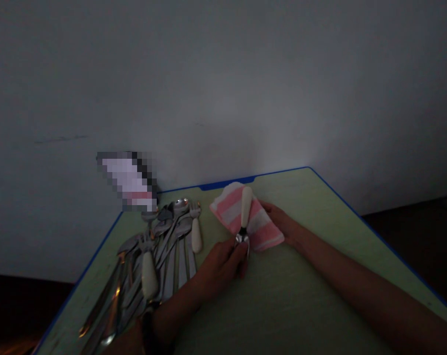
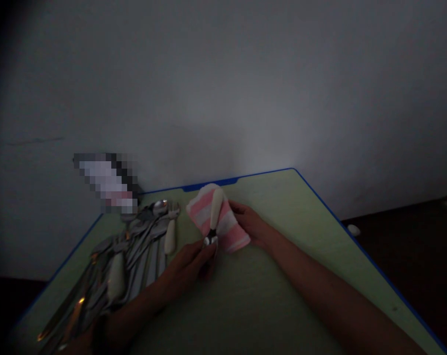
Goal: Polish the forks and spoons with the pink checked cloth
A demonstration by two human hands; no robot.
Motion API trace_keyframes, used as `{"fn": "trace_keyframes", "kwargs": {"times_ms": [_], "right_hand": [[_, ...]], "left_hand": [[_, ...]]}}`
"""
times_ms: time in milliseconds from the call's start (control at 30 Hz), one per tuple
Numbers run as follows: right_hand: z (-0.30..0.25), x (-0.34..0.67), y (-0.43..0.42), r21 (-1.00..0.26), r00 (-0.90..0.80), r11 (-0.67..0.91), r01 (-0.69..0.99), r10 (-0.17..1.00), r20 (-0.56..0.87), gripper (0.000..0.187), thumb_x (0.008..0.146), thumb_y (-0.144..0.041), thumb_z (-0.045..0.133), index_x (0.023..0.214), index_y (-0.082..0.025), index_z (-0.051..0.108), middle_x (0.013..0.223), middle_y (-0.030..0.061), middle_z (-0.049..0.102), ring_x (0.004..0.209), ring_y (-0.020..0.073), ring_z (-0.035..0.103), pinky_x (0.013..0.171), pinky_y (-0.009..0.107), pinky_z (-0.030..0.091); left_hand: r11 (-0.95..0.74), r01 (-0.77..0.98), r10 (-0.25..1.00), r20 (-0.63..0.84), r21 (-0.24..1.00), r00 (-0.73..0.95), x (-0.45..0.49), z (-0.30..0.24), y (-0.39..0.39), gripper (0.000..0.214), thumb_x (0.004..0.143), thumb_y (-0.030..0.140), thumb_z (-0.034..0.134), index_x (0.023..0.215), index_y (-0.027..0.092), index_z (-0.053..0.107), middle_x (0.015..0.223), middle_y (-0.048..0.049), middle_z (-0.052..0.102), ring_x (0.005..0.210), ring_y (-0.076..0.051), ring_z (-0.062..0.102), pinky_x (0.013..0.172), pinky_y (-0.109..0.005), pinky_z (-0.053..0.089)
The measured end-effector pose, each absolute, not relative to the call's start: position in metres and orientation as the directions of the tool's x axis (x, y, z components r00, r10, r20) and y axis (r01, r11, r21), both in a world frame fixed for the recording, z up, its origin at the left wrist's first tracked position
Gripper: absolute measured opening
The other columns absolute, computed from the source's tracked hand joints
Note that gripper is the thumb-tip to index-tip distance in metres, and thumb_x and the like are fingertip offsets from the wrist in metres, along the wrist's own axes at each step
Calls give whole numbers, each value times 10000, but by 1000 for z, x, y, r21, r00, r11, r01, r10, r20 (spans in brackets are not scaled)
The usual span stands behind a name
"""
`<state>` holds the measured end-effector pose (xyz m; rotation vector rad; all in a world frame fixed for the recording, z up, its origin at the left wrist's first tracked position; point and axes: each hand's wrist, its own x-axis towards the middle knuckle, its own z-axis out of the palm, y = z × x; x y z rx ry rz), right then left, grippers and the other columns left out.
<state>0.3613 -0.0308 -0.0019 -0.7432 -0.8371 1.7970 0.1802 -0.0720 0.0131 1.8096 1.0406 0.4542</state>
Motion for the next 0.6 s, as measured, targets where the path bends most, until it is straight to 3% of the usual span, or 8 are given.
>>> {"fn": "trace_keyframes", "kwargs": {"times_ms": [200,367,600], "right_hand": [[-2,361,-35,-804,-535,-324,-499,845,-8,496,617,-232,745,1084,-185,584,909,36,665,741,140,621,721,289,475],[-8,357,-32,-813,-453,-269,-516,891,-7,321,631,-274,755,899,-140,640,756,20,646,669,122,586,687,273,455],[-12,357,-23,-788,-292,-240,-567,953,-81,280,793,-400,597,893,-141,628,794,34,638,693,127,576,702,281,479]], "left_hand": [[-94,390,824,-148,916,547,180,14,-74,448,945,398,269,647,170,513,505,36,500,486,-96,473,507,-193,359],[-168,359,779,-100,918,619,178,12,-71,324,901,291,332,656,173,508,531,31,515,481,-99,468,486,-192,351],[-208,472,815,-115,857,568,182,16,-72,473,947,364,273,573,176,493,503,36,507,513,-103,501,560,-202,369]]}}
